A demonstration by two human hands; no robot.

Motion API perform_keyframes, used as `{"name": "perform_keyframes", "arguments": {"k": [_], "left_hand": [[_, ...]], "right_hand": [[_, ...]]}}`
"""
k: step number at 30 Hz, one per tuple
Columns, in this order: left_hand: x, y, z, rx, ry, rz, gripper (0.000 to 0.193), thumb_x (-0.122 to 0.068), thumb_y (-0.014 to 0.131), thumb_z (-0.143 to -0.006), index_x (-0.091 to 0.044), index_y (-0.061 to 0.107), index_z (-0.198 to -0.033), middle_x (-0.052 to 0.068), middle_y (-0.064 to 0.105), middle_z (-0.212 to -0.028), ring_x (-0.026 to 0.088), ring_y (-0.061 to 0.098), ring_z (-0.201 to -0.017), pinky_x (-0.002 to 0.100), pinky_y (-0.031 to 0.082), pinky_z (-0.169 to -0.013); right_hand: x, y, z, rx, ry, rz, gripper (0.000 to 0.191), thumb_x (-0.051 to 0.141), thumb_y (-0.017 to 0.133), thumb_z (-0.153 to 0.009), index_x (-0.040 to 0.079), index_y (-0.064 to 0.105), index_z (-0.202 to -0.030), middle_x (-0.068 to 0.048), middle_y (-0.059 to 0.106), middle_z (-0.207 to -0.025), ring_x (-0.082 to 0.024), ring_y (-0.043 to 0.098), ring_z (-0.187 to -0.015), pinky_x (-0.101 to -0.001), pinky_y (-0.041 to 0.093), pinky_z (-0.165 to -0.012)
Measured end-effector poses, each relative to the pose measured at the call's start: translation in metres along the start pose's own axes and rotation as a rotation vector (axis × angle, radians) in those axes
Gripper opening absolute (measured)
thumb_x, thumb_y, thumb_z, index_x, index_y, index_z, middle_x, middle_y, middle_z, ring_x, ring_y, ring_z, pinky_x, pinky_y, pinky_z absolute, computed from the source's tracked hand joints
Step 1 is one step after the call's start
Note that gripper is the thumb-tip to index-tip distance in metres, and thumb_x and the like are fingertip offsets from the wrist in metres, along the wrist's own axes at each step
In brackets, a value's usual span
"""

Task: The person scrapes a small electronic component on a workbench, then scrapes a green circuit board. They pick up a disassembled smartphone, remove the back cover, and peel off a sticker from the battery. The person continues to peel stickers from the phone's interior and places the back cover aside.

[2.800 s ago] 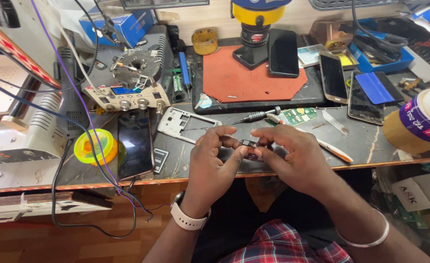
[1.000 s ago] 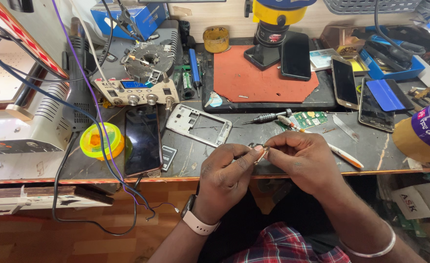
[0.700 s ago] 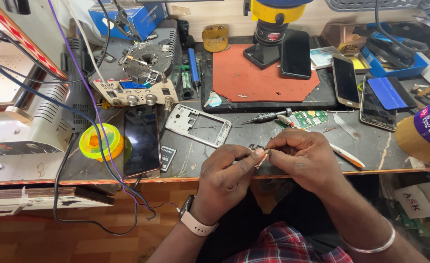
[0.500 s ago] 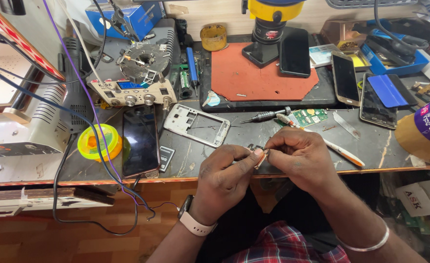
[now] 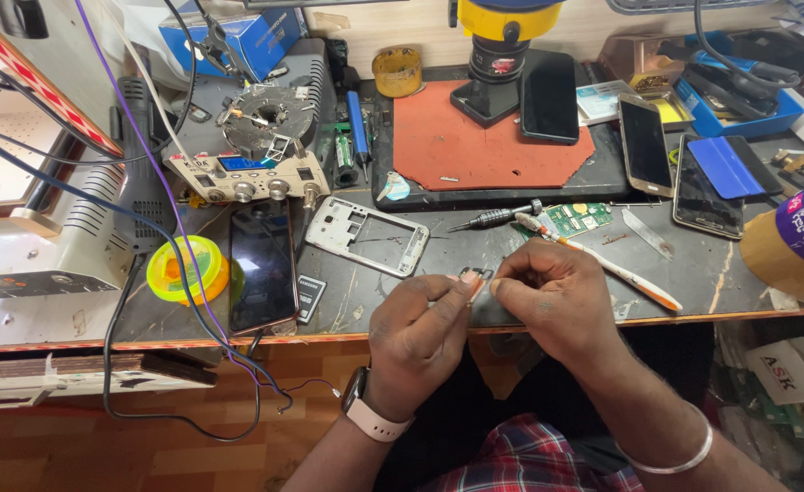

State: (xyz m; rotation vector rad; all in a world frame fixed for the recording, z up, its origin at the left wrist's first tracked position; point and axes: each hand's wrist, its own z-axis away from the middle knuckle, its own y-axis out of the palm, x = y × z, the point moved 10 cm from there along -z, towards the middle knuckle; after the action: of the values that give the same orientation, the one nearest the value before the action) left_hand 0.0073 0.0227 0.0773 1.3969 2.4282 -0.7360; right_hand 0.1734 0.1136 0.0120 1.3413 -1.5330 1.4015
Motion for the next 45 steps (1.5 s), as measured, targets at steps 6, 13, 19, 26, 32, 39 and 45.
{"name": "perform_keyframes", "arguments": {"k": [6, 13, 19, 26, 32, 39, 45], "left_hand": [[0.017, -0.007, 0.001, -0.083, -0.174, 0.023, 0.023, 0.0, 0.08, -0.089, -0.004, 0.071, -0.109, 0.009, 0.072, -0.092, 0.019, 0.072, -0.079, 0.029, 0.057, -0.068], [0.066, 0.005, 0.013, -0.011, -0.584, 0.418, 0.016, -0.006, 0.071, -0.096, 0.001, 0.072, -0.111, 0.004, 0.075, -0.084, 0.006, 0.07, -0.073, 0.023, 0.058, -0.065], [0.079, 0.021, 0.018, 0.113, -0.7, 0.585, 0.023, -0.005, 0.069, -0.097, 0.002, 0.071, -0.119, 0.003, 0.075, -0.087, 0.004, 0.068, -0.075, 0.022, 0.058, -0.066], [0.077, 0.028, 0.015, 0.243, -0.724, 0.578, 0.032, -0.009, 0.069, -0.097, 0.001, 0.07, -0.127, 0.0, 0.071, -0.082, 0.001, 0.06, -0.068, 0.02, 0.05, -0.059], [0.069, 0.032, 0.008, 0.373, -0.646, 0.426, 0.045, -0.018, 0.063, -0.099, 0.002, 0.062, -0.139, -0.002, 0.06, -0.071, 0.002, 0.051, -0.062, 0.021, 0.045, -0.057], [0.064, 0.037, 0.005, 0.415, -0.614, 0.355, 0.044, -0.018, 0.064, -0.098, 0.003, 0.063, -0.138, -0.001, 0.059, -0.068, 0.003, 0.049, -0.062, 0.023, 0.045, -0.057], [0.054, 0.033, -0.001, 0.411, -0.515, 0.297, 0.042, -0.016, 0.065, -0.102, 0.002, 0.063, -0.14, 0.002, 0.061, -0.072, 0.004, 0.049, -0.065, 0.023, 0.046, -0.06]], "right_hand": [[-0.011, -0.01, -0.006, 0.0, 0.067, -0.123, 0.005, 0.005, 0.072, -0.086, 0.0, 0.07, -0.087, 0.001, 0.063, -0.074, -0.005, 0.052, -0.063, -0.0226, 0.04, -0.054], [-0.006, 0.012, -0.007, 0.124, 0.01, -0.158, 0.017, 0.014, 0.065, -0.098, 0.0, 0.072, -0.104, 0.002, 0.07, -0.09, -0.002, 0.062, -0.077, -0.019, 0.05, -0.068], [-0.006, 0.027, -0.012, 0.245, -0.008, -0.388, 0.025, 0.013, 0.071, -0.095, -0.002, 0.067, -0.114, 0.0, 0.067, -0.097, -0.003, 0.06, -0.085, -0.0215, 0.05, -0.073], [-0.002, 0.014, -0.013, 0.168, 0.034, -0.179, 0.022, 0.02, 0.065, -0.098, 0.002, 0.074, -0.106, -0.001, 0.073, -0.093, -0.007, 0.065, -0.08, -0.0242, 0.054, -0.073], [0.048, -0.068, 0.012, -0.239, -0.261, 0.644, 0.023, 0.023, 0.074, -0.091, 0.005, 0.074, -0.106, -0.009, 0.073, -0.102, -0.021, 0.07, -0.093, -0.035, 0.054, -0.083], [0.021, -0.085, 0.02, -0.133, -0.354, 0.862, 0.021, 0.02, 0.072, -0.09, 0.007, 0.073, -0.107, -0.011, 0.071, -0.1, -0.034, 0.065, -0.099, -0.046, 0.049, -0.089], [0.018, -0.082, 0.019, -0.034, -0.436, 0.876, 0.026, 0.017, 0.071, -0.088, 0.007, 0.074, -0.111, -0.012, 0.071, -0.099, -0.034, 0.065, -0.094, -0.0451, 0.051, -0.083]]}}
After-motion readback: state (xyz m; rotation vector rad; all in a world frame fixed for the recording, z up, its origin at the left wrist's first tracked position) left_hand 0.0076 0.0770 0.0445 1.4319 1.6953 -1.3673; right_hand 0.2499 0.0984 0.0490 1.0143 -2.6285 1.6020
